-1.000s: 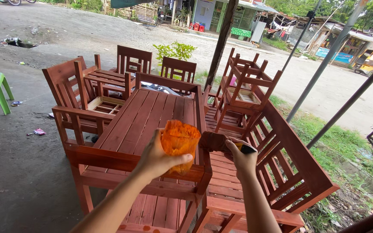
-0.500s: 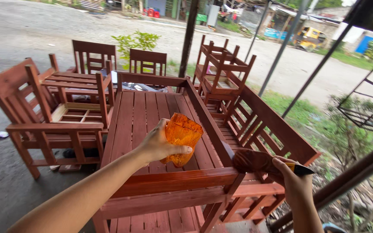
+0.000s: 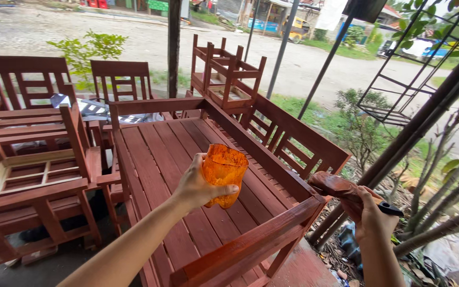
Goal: The person pours a reddish liquid from a bottle into a plastic cup, then uses a brush to apply the liquid to the edges and surfaces of a wooden table. The person repeatedly dips the brush into the cup and paints different sections of the table.
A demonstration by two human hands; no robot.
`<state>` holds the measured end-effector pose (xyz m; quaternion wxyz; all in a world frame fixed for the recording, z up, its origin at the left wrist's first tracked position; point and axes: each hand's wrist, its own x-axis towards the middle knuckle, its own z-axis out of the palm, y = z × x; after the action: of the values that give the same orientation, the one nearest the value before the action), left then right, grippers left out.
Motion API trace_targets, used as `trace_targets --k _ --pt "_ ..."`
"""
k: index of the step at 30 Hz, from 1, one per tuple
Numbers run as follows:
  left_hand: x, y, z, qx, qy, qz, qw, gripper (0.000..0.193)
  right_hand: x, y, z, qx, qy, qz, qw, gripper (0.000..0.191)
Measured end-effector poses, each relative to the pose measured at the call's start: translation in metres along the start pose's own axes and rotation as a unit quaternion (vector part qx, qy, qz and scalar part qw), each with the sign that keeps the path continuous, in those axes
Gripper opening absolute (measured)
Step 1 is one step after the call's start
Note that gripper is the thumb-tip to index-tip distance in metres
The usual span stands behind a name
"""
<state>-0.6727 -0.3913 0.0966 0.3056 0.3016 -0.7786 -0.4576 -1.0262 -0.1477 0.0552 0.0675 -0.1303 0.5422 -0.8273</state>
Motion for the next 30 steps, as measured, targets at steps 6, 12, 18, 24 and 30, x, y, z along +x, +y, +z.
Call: trace_targets --k 6,12,18,24,30 --pt "0.04 -0.036 -0.025 -0.017 -0.026 0.055 0.998 0.098 -0.01 0.001 0.029 -0.188 0.16 -0.184 0.952 0.042" --pt "0.091 -0.055 -0.057 -0.041 -0.073 0.081 0.993 0.102 -0.02 -0.003 0.079 -0.358 0.253 -0.017 0.898 0.042" --pt "0.155 -0.079 -0.082 -0.04 -0.119 0.077 0.989 0.1 -0.007 0.013 0.162 -0.402 0.265 0.0 0.876 0.041" --pt "0.232 -0.121 -0.107 -0.045 -0.191 0.079 0.977 0.096 0.011 0.043 0.247 -0.434 0.251 -0.045 0.864 0.03" --pt "0.314 -0.156 -0.139 -0.084 -0.232 0.114 0.962 0.098 0.02 0.081 0.325 -0.446 0.363 -0.026 0.818 0.031"
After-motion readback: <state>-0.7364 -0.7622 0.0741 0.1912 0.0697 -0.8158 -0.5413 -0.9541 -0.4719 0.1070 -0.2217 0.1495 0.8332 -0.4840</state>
